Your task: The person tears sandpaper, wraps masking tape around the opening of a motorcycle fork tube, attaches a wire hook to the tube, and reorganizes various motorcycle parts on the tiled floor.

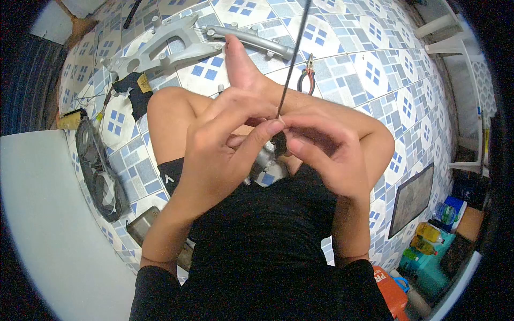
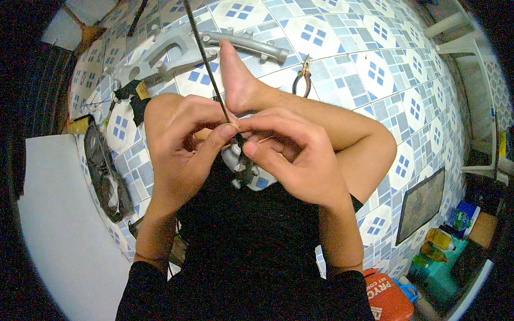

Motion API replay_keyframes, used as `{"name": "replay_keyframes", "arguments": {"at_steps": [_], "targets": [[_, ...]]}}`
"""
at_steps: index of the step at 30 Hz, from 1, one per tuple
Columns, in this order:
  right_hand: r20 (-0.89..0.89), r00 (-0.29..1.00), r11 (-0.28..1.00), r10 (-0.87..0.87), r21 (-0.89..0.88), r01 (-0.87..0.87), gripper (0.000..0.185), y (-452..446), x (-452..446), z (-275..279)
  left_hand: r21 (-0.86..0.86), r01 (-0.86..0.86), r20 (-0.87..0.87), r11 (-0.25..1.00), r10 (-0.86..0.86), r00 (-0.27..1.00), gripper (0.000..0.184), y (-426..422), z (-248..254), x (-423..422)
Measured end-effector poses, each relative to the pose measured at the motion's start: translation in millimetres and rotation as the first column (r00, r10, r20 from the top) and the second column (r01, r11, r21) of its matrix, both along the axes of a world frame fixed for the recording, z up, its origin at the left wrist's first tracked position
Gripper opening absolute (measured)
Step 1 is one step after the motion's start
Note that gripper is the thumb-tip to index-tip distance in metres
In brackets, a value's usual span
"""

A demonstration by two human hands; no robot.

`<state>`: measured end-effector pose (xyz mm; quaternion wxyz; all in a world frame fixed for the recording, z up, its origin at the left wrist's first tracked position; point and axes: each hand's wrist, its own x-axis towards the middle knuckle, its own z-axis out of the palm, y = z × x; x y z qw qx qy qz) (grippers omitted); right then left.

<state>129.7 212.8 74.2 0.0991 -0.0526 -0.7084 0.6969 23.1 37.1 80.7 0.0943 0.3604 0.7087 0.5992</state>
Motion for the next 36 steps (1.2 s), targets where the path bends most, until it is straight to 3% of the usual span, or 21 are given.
{"name": "replay_keyframes", "arguments": {"at_steps": [2,3,5,7,10,17,19,23,24,25,26,27,28,32,36], "targets": [[0.047,0.993,0.98,0.105,-0.173,-0.095,0.027,4.6,-0.4,1.5,-0.036,0.002,-0.186,0.999,-0.009,0.982,0.01,-0.1,0.2,-3.0],[0.048,0.993,0.98,0.105,-0.174,-0.095,0.027,5.5,-0.7,-1.0,-0.038,-0.039,-0.179,0.999,0.031,0.983,0.01,0.5,0.3,-1.5],[0.068,0.991,0.987,0.111,-0.12,-0.103,0.029,7.0,-1.5,-8.5,-0.042,-0.079,-0.172,0.996,0.071,0.983,0.011,2.0,-1.2,2.9],[0.038,0.995,0.995,0.093,-0.046,-0.092,0.029,5.5,-3.8,-10.8,-0.021,-0.154,-0.034,0.988,0.154,0.988,0.011,3.6,-8.5,9.6],[-0.041,0.997,0.997,0.061,0.04,-0.059,0.029,2.5,-7.9,-20.2,0.055,-0.198,-0.031,0.979,0.2,0.979,0.011,6.7,-17.4,13.6],[-0.085,0.994,0.992,-0.068,0.104,0.077,0.02,-8.9,-9.8,-33.7,-0.028,-0.18,-0.034,0.983,0.179,0.983,0.01,1.1,-2.6,8.8],[-0.076,0.993,0.994,-0.088,0.055,0.092,0.02,-9.4,-10.7,-37.8,0.098,-0.103,0.455,0.99,0.048,0.889,0.009,-1.1,-9.4,10.6],[-0.043,0.994,0.994,-0.105,0.005,0.105,0.02,-6.7,-8.6,-43.5,0.17,-0.033,0.617,0.985,-0.08,0.783,0.013,-7.4,-31.9,3.6],[-0.044,0.994,0.995,-0.099,0.008,0.1,0.02,-6.3,-8.5,-43.9,0.107,0.042,0.309,0.993,-0.073,0.948,0.016,-7.9,-40.7,-2.1],[-0.043,0.992,0.993,-0.119,0.022,0.12,0.019,-6.4,-8.3,-44.1,0.02,0.089,-0.036,0.996,-0.088,0.995,0.019,-8.6,-47.4,-4.7],[-0.042,0.989,0.989,-0.139,0.036,0.14,0.019,-7.1,-7.9,-44.2,0.022,0.083,-0.035,0.996,-0.082,0.996,0.019,-9.1,-51.0,-1.9],[-0.044,0.99,0.99,-0.13,0.039,0.132,0.019,-7.9,-8.1,-45.0,0.17,0.11,0.345,0.979,-0.164,0.924,0.021,-8.4,-53.4,2.0],[-0.038,0.988,0.989,-0.147,0.006,0.147,0.02,-8.7,-8.5,-46.1,0.316,0.077,0.652,0.946,-0.276,0.706,0.024,-7.0,-55.4,4.3],[-0.006,0.981,0.977,-0.194,-0.096,0.192,0.024,-10.1,-7.1,-42.7,0.303,0.104,0.619,0.947,-0.278,0.734,0.023,-0.4,-58.2,7.3],[0.024,0.973,0.973,-0.229,0.027,0.228,0.025,-5.7,-2.6,-36.8,0.196,0.082,0.597,0.977,-0.185,0.781,0.025,3.1,-52.0,15.3]]}}
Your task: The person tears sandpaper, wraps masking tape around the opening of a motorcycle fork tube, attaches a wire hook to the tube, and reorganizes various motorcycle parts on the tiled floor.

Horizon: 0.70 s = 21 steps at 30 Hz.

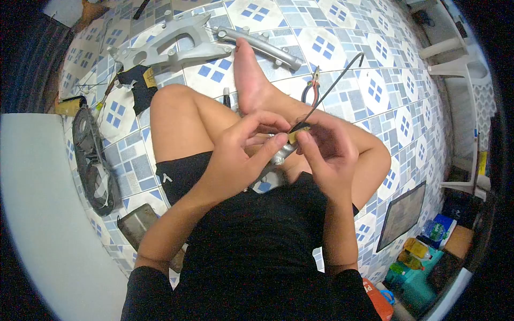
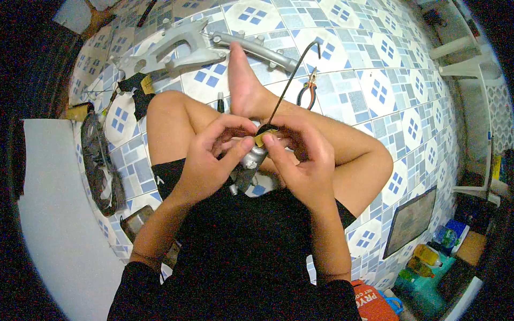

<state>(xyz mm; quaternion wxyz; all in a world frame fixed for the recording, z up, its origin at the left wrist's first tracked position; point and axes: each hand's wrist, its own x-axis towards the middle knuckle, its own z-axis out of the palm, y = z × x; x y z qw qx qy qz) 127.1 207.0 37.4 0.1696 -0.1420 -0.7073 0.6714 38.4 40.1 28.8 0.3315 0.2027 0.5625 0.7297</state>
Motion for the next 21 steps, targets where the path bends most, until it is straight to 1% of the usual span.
{"name": "replay_keyframes", "arguments": {"at_steps": [2,3,5,7,9,12,14,15,17,20,21], "targets": [[-0.017,1.0,0.982,0.005,0.187,-0.002,0.024,3.0,2.9,-2.1,-0.013,-0.014,-0.022,1.0,0.014,1.0,0.026,1.2,-0.1,4.7],[-0.02,1.0,0.982,0.005,0.191,-0.001,0.024,1.4,2.8,-0.1,-0.006,-0.03,-0.017,1.0,0.029,0.999,0.026,1.6,0.0,6.1],[-0.055,0.998,0.99,-0.038,0.132,0.045,0.022,-4.2,0.5,4.4,0.005,-0.046,-0.016,0.999,0.046,0.999,0.026,3.0,-0.5,6.9],[-0.034,0.998,0.986,-0.048,0.155,0.052,0.023,-4.3,0.9,5.1,0.003,-0.087,-0.027,0.996,0.087,0.996,0.022,3.7,-2.0,9.5],[-0.01,0.998,0.982,-0.059,0.177,0.06,0.024,-6.5,2.3,5.7,-0.004,-0.083,-0.036,0.997,0.083,0.996,0.022,2.5,-0.1,10.8],[-0.027,0.996,0.987,-0.084,0.133,0.086,0.022,-7.7,1.1,6.9,-0.004,-0.086,-0.05,0.996,0.086,0.995,0.022,4.1,-1.4,11.8],[-0.099,0.993,0.903,-0.058,0.419,0.094,0.019,-5.1,0.4,6.8,-0.002,-0.091,-0.048,0.996,0.09,0.995,0.023,4.0,-1.3,12.6],[-0.101,0.993,0.902,-0.06,0.42,0.098,0.019,-5.5,0.4,7.0,-0.015,-0.082,-0.046,0.996,0.082,0.996,0.023,3.4,0.2,12.5],[-0.056,0.994,0.941,-0.093,0.321,0.106,0.018,-8.0,2.6,8.4,-0.026,-0.07,-0.044,0.997,0.069,0.997,0.023,2.6,1.6,11.4],[-0.047,0.997,0.94,-0.069,0.331,0.081,0.022,-4.9,4.2,12.5,-0.02,-0.032,-0.052,0.999,0.031,0.998,0.028,2.9,1.7,10.4],[-0.049,0.996,0.94,-0.07,0.332,0.082,0.022,-3.4,4.3,13.7,-0.023,-0.029,-0.096,0.999,0.027,0.995,0.029,4.0,0.0,10.3]]}}
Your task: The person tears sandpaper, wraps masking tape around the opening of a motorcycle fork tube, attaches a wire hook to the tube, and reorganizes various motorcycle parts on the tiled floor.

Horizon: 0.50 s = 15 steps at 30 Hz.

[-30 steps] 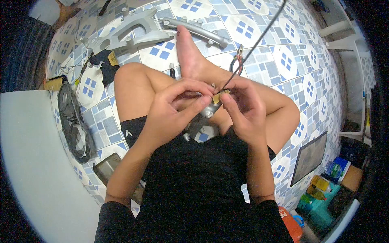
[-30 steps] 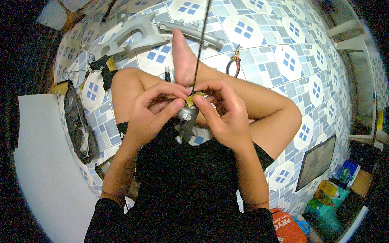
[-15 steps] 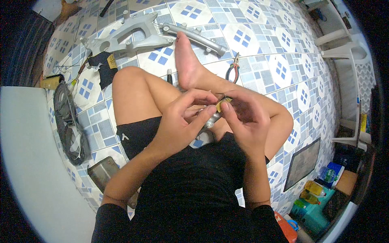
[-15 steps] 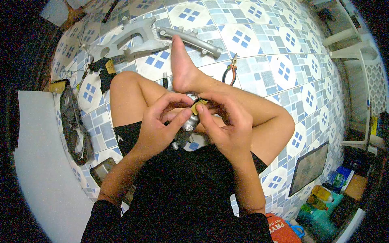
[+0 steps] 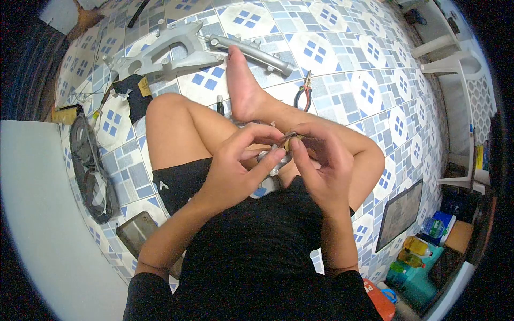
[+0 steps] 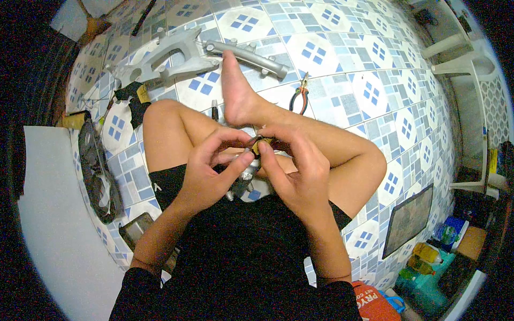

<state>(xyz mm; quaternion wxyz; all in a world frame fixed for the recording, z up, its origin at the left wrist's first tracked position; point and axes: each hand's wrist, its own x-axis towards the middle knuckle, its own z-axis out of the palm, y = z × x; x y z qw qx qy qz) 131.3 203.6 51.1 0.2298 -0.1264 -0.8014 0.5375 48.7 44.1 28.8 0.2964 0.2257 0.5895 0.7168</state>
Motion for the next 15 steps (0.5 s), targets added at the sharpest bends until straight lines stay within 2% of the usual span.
{"name": "replay_keyframes", "arguments": {"at_steps": [2,5,12,15], "targets": [[-0.006,1.0,0.995,0.028,0.098,-0.027,0.025,2.2,0.7,1.8,-0.004,0.004,-0.044,1.0,-0.004,0.999,0.029,1.9,-0.6,0.5],[-0.034,0.999,1.0,-0.014,0.009,0.015,0.029,1.9,0.5,3.9,0.005,0.007,-0.027,1.0,-0.007,1.0,0.03,4.8,-0.2,2.5],[-0.008,1.0,0.996,0.026,0.085,-0.026,0.031,7.8,2.6,12.1,-0.009,-0.009,-0.004,1.0,0.009,1.0,0.03,7.3,3.5,3.6],[0.001,1.0,1.0,0.012,0.007,-0.012,0.032,5.4,3.9,14.6,-0.026,-0.015,-0.005,1.0,0.015,1.0,0.029,7.6,6.9,3.2]]}}
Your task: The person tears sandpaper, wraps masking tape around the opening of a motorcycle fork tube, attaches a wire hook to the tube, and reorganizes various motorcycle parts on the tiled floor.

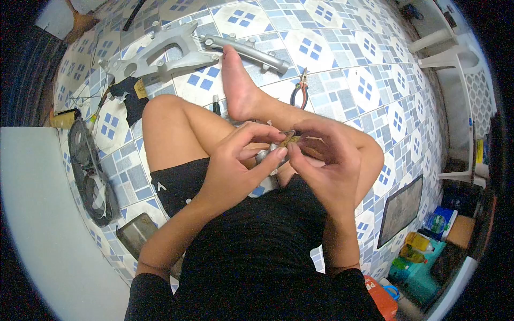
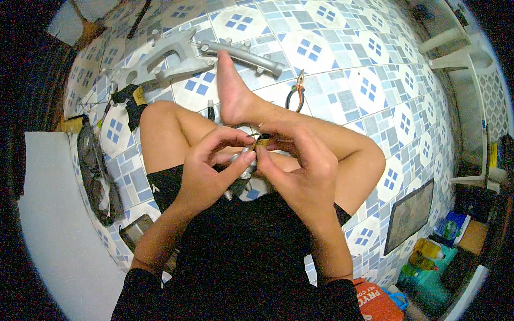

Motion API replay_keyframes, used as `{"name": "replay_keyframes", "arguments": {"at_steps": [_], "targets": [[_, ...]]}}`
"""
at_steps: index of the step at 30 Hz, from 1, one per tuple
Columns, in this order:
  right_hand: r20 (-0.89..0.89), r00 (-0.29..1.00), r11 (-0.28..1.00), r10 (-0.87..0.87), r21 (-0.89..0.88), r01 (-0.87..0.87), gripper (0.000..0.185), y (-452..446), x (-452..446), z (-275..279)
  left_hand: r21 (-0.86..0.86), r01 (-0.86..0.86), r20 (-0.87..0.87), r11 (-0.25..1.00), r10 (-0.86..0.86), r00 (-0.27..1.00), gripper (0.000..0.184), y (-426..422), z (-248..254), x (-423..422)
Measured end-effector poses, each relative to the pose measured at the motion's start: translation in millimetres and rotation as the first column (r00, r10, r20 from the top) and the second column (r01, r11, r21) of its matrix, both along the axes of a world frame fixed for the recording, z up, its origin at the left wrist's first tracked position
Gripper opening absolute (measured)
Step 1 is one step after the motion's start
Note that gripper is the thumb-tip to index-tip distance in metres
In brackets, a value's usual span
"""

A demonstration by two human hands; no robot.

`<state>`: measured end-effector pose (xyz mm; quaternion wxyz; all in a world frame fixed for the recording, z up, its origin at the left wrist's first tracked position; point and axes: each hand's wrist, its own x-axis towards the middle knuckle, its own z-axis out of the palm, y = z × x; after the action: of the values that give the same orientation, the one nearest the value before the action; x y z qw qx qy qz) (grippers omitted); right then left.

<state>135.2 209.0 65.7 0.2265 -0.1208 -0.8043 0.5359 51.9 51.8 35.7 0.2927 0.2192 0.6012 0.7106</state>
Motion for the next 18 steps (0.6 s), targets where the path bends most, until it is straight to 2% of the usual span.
{"name": "replay_keyframes", "arguments": {"at_steps": [5,6,7,12,18], "targets": [[0.075,0.995,0.991,-0.062,-0.114,0.071,0.029,-3.2,4.7,0.5,0.015,-0.044,-0.005,0.999,0.044,0.999,0.03,-1.2,-4.4,-0.6],[0.078,0.995,0.991,-0.064,-0.116,0.073,0.029,-2.9,5.3,-0.2,0.034,-0.049,0.036,0.998,0.048,0.998,0.028,-0.7,-3.1,0.2],[0.062,0.996,0.994,-0.061,-0.083,0.066,0.027,-1.8,5.5,-0.6,0.055,-0.055,0.074,0.997,0.051,0.996,0.026,-0.2,-1.4,0.3],[0.041,0.999,1.0,-0.031,0.003,0.031,0.022,1.9,7.1,3.0,0.004,-0.03,0.049,1.0,0.03,0.998,0.027,-1.1,3.0,-0.6],[0.105,0.994,0.981,-0.029,-0.186,0.048,0.023,-0.3,10.4,11.4,-0.015,-0.007,0.009,1.0,0.008,1.0,0.029,-2.3,3.1,-2.1]]}}
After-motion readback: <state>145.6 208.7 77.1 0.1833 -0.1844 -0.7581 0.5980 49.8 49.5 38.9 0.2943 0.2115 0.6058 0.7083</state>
